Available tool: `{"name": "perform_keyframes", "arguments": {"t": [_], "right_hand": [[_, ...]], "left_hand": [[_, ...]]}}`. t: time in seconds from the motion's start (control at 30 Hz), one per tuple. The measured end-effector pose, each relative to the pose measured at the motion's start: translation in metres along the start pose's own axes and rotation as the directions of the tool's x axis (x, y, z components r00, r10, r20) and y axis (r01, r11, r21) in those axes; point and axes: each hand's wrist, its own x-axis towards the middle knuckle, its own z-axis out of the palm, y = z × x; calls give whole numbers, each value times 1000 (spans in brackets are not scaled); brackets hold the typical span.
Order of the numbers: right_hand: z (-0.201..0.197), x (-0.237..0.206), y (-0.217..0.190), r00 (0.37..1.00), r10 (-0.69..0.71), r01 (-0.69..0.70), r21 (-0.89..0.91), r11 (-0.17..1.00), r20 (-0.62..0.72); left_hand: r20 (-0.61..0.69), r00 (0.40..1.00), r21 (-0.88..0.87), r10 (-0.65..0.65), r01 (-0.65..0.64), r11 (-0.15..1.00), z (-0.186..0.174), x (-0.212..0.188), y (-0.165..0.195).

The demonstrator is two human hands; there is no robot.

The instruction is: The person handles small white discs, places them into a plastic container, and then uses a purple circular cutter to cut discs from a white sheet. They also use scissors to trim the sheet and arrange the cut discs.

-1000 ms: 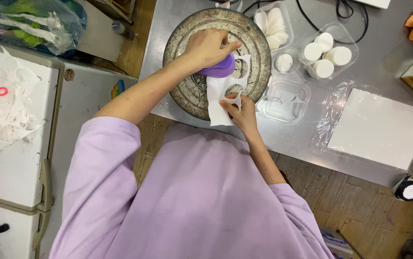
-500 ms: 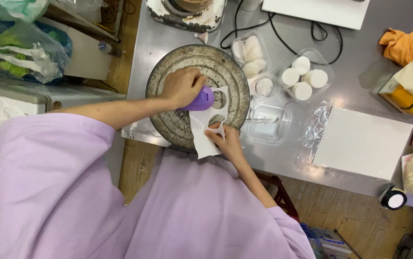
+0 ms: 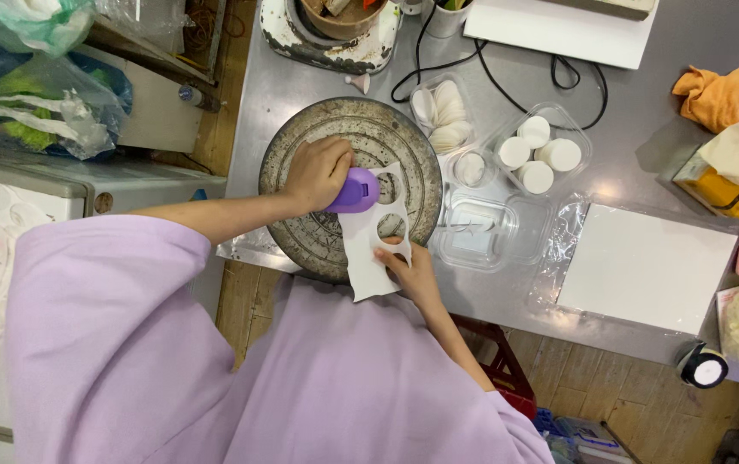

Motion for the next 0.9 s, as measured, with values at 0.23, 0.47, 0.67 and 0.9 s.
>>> {"name": "perform_keyframes", "arguments": {"t": [0.23,0.47,0.67,0.9], "right_hand": [[-23,-14,6,997,43,-35,121,992,-67],[-56,-17,-6,976,-25,30,18,999,-218],[-45,8,-23,932,-166,189,44,981,-324],[-25,44,-37,898,-326,287,-169,943,-294]], "left_hand": [[-8,1000,71,-23,24,997,-15,2,24],[-138,981,154,139,-117,981,-14,-6,26],[-151,979,125,133,-114,985,-10,-7,20],[-211,967,89,140,-123,988,-11,-10,23]]}}
